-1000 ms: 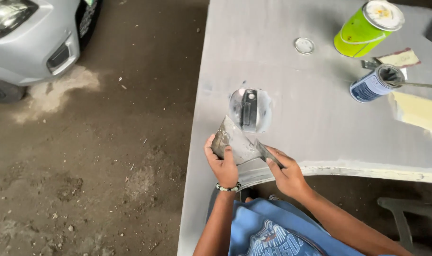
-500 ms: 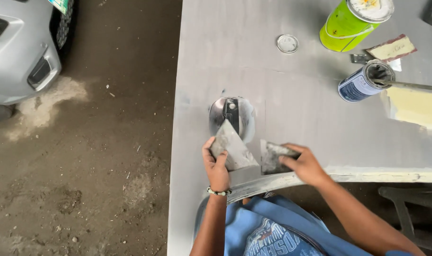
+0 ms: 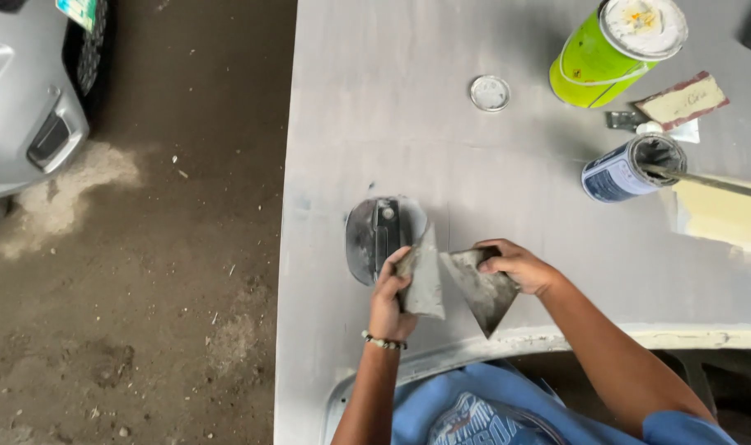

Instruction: The person uses a putty knife to apply and smooth a gray filler substance onto a white car door panel. They repeatedly scoop the filler from a can and spread it over the surface, focusing on the area around the door handle and the edges of the panel.

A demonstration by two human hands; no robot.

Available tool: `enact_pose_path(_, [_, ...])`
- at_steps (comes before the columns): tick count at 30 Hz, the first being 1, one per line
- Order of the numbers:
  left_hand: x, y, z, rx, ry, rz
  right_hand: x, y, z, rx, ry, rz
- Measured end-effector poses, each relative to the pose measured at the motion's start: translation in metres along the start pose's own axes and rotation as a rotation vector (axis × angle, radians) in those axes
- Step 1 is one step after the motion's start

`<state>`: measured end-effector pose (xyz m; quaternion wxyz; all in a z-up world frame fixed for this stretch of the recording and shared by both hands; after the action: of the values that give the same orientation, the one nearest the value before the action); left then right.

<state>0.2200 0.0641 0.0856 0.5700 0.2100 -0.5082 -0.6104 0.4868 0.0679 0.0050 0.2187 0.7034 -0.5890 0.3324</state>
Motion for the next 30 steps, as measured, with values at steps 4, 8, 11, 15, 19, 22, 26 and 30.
enact_pose_path(4, [-0.010, -0.015, 0.012, -0.025, 0.016, 0.072, -0.003, -0.048, -0.074, 0.499, -0.023, 0.115])
enact_pose_path(8, [-0.015, -0.031, 0.007, -0.080, 0.107, 0.078, -0.020, -0.081, -0.165, 0.742, -0.260, 0.299])
enact_pose_path(11, [-0.017, -0.045, -0.001, -0.137, 0.193, 0.130, -0.036, -0.087, -0.215, 0.968, -0.395, 0.474])
enact_pose_path(15, [-0.025, -0.045, -0.005, -0.250, 0.248, 0.165, -0.073, -0.080, -0.240, 1.260, -0.278, 0.550])
enact_pose_path(19, [-0.041, -0.049, 0.000, -0.421, 0.248, 0.131, -0.105, -0.078, -0.242, 1.302, -0.159, 0.532])
enact_pose_path(22, [-0.051, -0.050, 0.004, -0.402, 0.248, 0.079, -0.104, -0.071, -0.237, 1.260, 0.032, 0.473])
enact_pose_path(26, [-0.061, -0.056, 0.021, -0.481, 0.271, 0.077, -0.104, -0.065, -0.235, 1.199, 0.086, 0.468])
enact_pose_path(30, [-0.067, -0.059, 0.031, -0.486, 0.272, 0.053, -0.095, -0.054, -0.222, 1.208, 0.060, 0.479])
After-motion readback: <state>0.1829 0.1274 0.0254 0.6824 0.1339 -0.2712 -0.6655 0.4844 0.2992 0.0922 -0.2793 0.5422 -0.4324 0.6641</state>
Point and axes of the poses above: each hand's wrist, its own x-axis away from the middle knuckle, its own y-axis out of the palm, z = x × y, the point moved 9 cm from there along -x, towards the middle knuckle, and after that the axes turned 8 degrees about y, right-handed, at the moved point
